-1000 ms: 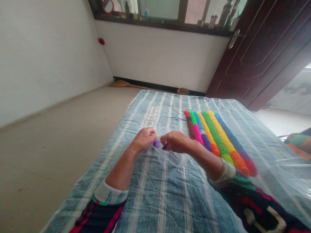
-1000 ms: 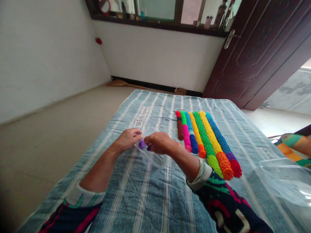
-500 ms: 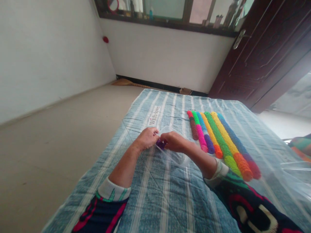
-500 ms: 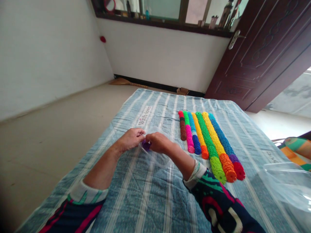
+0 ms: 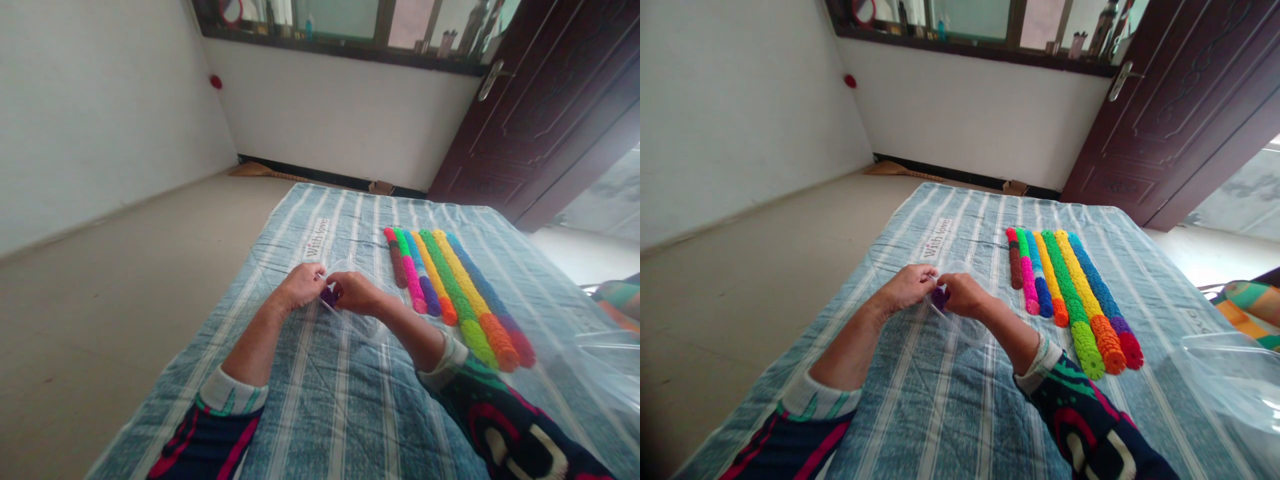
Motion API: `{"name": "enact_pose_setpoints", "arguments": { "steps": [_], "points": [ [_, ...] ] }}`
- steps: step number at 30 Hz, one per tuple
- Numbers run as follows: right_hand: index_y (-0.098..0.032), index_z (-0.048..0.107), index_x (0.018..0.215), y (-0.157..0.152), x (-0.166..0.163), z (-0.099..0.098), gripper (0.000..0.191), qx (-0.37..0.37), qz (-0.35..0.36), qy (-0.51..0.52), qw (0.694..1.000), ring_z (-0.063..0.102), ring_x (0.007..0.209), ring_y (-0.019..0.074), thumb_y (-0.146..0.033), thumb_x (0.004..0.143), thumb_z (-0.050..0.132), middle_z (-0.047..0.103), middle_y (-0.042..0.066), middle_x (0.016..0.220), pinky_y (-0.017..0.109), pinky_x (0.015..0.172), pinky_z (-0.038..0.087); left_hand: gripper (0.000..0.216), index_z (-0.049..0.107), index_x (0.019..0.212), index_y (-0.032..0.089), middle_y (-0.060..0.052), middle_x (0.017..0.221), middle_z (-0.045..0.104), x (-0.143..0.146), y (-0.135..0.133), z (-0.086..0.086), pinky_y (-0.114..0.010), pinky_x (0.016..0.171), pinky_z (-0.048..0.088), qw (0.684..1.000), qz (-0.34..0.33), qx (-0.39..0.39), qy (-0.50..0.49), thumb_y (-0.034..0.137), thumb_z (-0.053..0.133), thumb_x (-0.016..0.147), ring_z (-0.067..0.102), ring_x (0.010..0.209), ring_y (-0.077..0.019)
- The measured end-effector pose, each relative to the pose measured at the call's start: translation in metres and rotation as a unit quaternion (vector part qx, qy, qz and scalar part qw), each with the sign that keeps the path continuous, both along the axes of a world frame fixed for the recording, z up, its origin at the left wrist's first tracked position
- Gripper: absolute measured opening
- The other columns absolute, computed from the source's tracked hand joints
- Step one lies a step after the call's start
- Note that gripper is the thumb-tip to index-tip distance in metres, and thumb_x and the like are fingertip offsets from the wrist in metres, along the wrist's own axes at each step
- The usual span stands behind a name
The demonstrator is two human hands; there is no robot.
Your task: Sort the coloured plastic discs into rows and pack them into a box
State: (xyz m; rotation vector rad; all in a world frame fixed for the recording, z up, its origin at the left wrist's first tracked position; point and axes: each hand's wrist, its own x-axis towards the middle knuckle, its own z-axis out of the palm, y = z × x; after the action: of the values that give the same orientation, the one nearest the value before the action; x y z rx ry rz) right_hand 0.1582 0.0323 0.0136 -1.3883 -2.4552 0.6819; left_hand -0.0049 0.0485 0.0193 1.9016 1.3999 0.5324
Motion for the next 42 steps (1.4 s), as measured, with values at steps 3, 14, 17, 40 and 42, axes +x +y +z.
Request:
{"name": "enact_pose_setpoints", "arguments": {
  "steps": [3,14,17,40,42],
  "points": [
    [-0.014,0.064,0.110,-0.001,0.000,-0.001,0.043,-0.007,-0.010,0.015,1.000,0.065,0.073,0.0131,-0.005,0.068,0.065,0.072,0.002,0.086,0.020,0.062,0.043,0.018,0.064,0.080,0.013,0.003,0.054,0.056,0.000,0.000,0.000,-0.022,0.050,0.033,1.000,0.000,0.002,0.007,0.022,0.053,0.070,0.048,0.051,-0.0113],
    [-0.014,0.064,0.110,-0.003,0.002,-0.006,0.038,0.034,-0.011,0.001,0.999,0.066,0.081,0.0169,-0.005,0.074,0.057,0.072,0.007,0.091,0.023,0.068,0.044,0.027,0.062,0.079,0.015,0.000,0.061,0.062,-0.004,0.004,-0.003,-0.022,0.052,0.038,0.999,0.013,-0.016,-0.033,0.040,0.056,0.071,0.054,0.057,-0.0135],
    [-0.016,0.064,0.109,-0.003,0.002,-0.006,0.039,0.039,-0.005,-0.012,0.999,0.067,0.083,0.0176,-0.003,0.073,0.056,0.073,0.006,0.092,0.023,0.069,0.044,0.027,0.063,0.075,0.015,0.001,0.057,0.058,-0.006,0.005,-0.001,-0.022,0.051,0.037,1.000,0.016,-0.015,-0.018,0.041,0.055,0.070,0.052,0.055,-0.0130],
    [-0.018,0.067,0.102,-0.018,0.055,0.028,0.024,0.099,-0.090,-0.043,0.990,0.063,0.082,0.0161,-0.013,0.078,0.066,0.069,0.005,0.095,0.026,0.072,0.045,0.034,0.057,0.053,0.018,0.003,0.049,0.047,-0.005,0.007,0.000,-0.023,0.048,0.030,0.997,-0.022,0.004,0.071,0.047,0.050,0.071,0.043,0.050,-0.0120],
    [-0.019,0.067,0.102,-0.023,0.044,0.030,0.021,0.114,-0.060,-0.095,0.987,0.064,0.090,0.0192,-0.016,0.082,0.062,0.069,0.007,0.099,0.027,0.073,0.045,0.034,0.056,0.053,0.018,0.003,0.050,0.046,-0.005,0.008,-0.001,-0.023,0.049,0.031,0.997,-0.027,0.010,0.075,0.047,0.050,0.071,0.044,0.051,-0.0123]
  ]
}}
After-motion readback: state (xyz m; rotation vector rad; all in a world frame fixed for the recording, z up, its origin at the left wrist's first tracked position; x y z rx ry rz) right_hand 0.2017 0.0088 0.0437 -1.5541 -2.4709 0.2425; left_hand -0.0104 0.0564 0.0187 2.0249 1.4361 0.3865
